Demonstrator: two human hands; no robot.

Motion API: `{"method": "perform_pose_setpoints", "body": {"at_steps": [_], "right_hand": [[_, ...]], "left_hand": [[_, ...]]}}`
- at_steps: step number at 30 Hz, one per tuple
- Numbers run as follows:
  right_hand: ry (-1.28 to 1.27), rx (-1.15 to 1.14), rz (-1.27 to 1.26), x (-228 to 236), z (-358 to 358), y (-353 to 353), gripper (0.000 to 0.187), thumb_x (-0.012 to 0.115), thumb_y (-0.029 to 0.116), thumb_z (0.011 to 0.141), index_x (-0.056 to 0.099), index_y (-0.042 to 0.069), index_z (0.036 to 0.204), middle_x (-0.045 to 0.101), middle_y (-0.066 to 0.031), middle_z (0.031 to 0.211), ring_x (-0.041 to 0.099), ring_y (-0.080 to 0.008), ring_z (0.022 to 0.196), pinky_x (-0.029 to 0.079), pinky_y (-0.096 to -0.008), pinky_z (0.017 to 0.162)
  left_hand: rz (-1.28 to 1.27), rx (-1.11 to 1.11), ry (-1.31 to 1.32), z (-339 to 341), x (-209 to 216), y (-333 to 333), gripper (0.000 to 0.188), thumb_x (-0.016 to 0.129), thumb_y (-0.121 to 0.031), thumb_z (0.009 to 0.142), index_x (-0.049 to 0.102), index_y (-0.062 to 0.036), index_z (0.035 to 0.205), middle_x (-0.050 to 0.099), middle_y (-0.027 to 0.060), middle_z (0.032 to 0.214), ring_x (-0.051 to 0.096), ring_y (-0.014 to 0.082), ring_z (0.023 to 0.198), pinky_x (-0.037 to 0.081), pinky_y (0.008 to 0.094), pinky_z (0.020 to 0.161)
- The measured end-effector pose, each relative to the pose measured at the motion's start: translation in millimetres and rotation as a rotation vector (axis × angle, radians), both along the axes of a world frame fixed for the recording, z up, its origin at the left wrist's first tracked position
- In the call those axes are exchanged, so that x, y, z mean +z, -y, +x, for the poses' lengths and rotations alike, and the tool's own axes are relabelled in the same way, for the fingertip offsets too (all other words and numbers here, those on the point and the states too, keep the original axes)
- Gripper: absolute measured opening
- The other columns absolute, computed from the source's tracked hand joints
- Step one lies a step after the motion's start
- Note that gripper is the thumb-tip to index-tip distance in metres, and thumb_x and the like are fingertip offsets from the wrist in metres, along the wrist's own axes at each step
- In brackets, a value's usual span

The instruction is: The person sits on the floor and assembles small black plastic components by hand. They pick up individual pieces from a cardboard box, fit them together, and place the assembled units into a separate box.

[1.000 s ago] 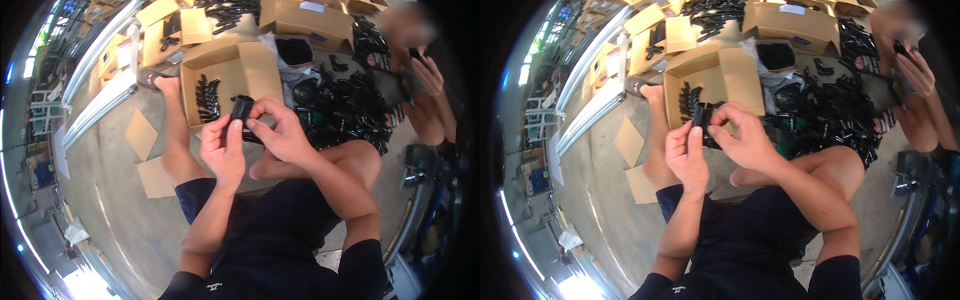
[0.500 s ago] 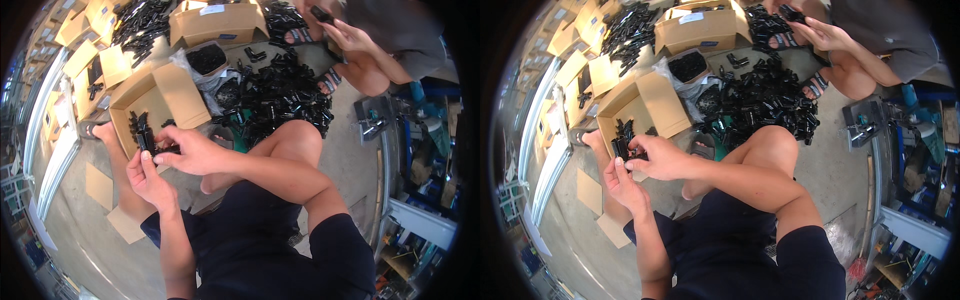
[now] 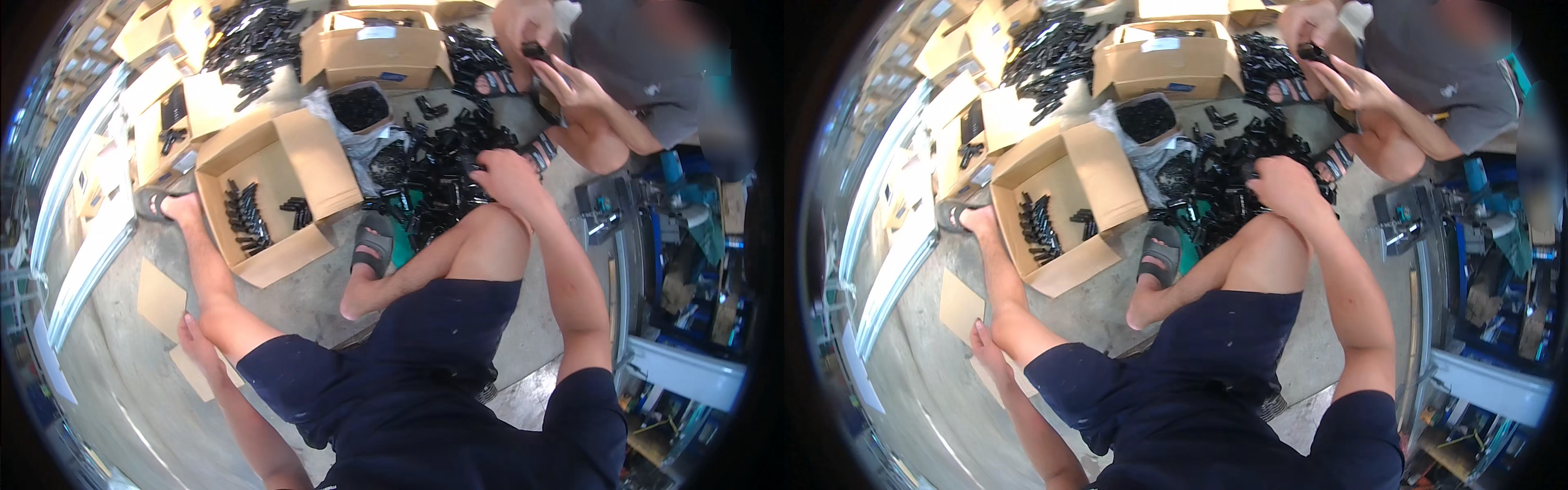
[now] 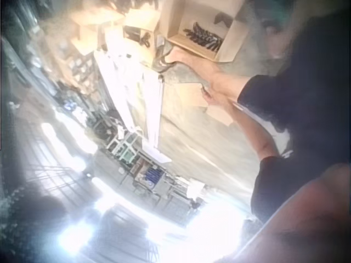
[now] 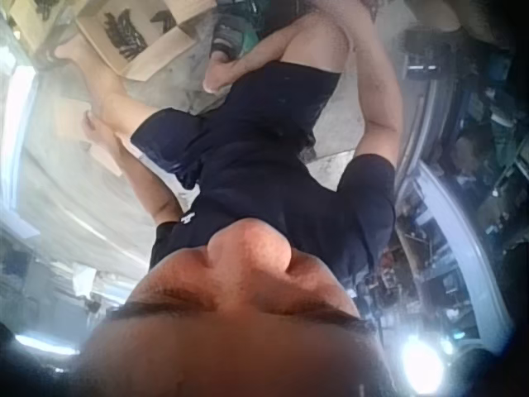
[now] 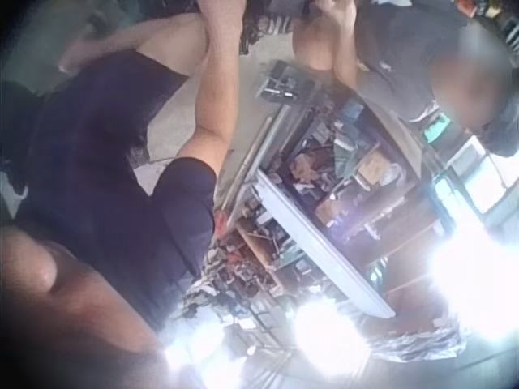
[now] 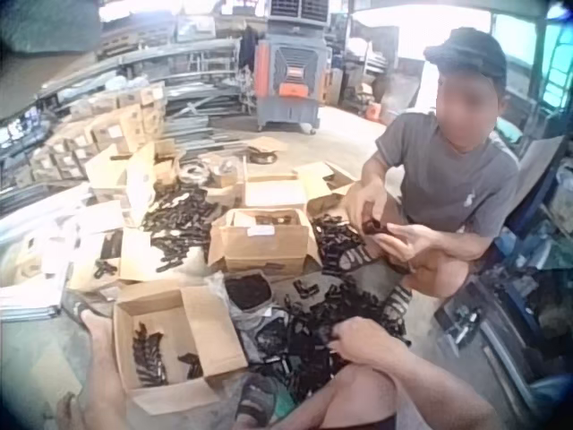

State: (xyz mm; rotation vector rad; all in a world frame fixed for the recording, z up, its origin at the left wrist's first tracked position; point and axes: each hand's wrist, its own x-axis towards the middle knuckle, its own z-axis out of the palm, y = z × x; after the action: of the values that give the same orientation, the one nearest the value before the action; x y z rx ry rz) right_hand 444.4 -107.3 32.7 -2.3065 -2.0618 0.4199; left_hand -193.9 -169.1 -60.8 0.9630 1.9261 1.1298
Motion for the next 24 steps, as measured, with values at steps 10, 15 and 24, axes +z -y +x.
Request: {"method": "perform_pose_setpoints", "body": {"at_steps": [10,15,24], "right_hand": [[-0.327,-0.234,0.224,12,-50,38,0.029,0.066,0.026,0.1,0.073,-0.001,0.107,0.072,-0.0147,0.082,0.068,-0.0213,0.075,0.053,-0.0349,0.072],[-0.26,-0.249,0.274,14,-44,50,0.031,0.064,0.028,0.102,0.072,-0.002,0.106,0.071,-0.0086,0.082,0.065,-0.0146,0.077,0.051,-0.0303,0.072],[-0.441,-0.191,0.367,27,-68,52,0.03,0.063,0.026,0.104,0.07,-0.003,0.108,0.067,-0.0034,0.081,0.059,-0.009,0.077,0.05,-0.0261,0.073]], "left_hand": [[0.076,0.234,1.053,-24,-136,175,0.073,0.044,-0.06,0.106,0.046,-0.0037,0.152,0.062,0.0147,0.14,0.059,0.0304,0.128,0.048,0.0456,0.11],[0.166,0.207,1.193,22,-57,122,0.064,0.046,-0.055,0.107,0.051,-0.0039,0.145,0.066,0.0137,0.134,0.063,0.0296,0.122,0.051,0.0458,0.105],[0.029,0.335,0.558,11,-68,145,0.067,0.044,-0.059,0.107,0.067,0.0031,0.114,0.073,0.0146,0.101,0.072,0.0244,0.089,0.06,0.0376,0.079]]}}
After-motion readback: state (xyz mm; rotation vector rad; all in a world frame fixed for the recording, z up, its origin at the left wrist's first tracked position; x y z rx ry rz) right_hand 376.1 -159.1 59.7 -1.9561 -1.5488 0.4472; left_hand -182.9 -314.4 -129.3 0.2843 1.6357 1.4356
